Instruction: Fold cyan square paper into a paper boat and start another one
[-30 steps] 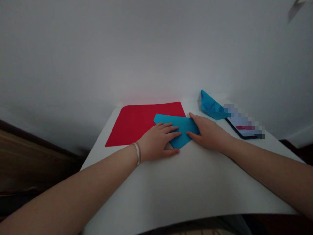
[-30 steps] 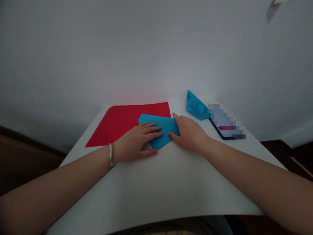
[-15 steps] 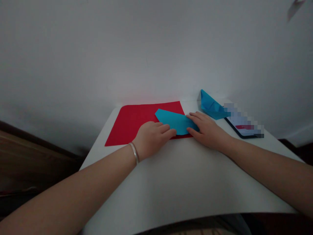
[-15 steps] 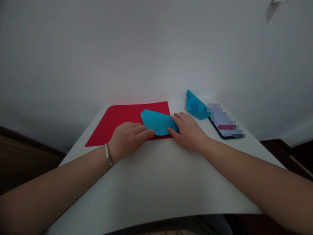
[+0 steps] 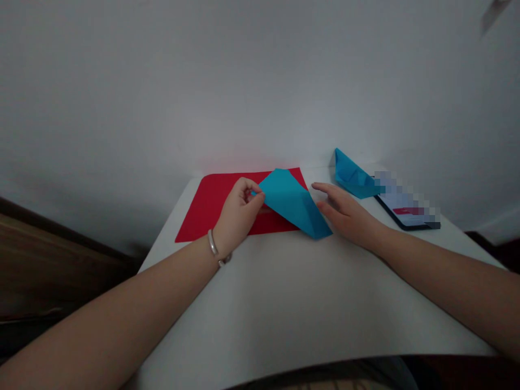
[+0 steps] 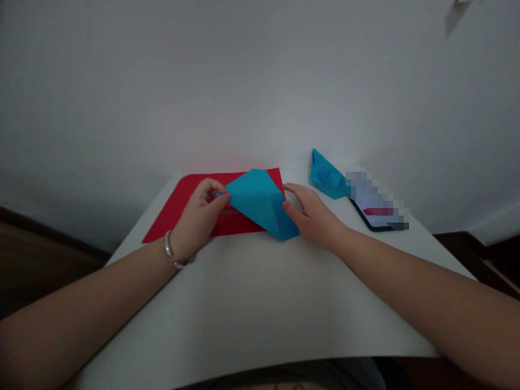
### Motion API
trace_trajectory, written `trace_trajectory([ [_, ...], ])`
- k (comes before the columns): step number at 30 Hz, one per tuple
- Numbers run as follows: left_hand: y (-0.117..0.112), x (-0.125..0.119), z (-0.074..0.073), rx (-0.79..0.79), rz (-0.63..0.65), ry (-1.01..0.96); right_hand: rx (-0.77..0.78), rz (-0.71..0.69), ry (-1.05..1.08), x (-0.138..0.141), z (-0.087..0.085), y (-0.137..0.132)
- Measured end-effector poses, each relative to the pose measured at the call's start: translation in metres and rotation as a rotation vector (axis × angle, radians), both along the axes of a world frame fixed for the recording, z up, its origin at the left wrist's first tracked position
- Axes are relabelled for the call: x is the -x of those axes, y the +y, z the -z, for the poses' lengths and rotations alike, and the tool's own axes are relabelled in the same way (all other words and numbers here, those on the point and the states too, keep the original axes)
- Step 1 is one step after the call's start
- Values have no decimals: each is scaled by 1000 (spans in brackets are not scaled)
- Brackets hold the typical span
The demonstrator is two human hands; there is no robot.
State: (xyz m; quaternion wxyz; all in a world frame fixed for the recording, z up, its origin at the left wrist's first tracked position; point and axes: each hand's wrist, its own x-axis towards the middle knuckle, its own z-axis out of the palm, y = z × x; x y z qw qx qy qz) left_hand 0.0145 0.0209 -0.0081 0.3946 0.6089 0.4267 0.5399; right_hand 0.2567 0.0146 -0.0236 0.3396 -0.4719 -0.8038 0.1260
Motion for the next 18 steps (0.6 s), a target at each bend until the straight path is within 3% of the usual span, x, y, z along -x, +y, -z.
trace_trajectory([
  [4,2,-1,0,71,21,-177,48,-39,115,0,3,1],
  [14,4,1,2,104,12,-73,121,61,253,-2,5,4],
  [18,4,2,3,136,118,-95,303,-5,345,2,3,3],
])
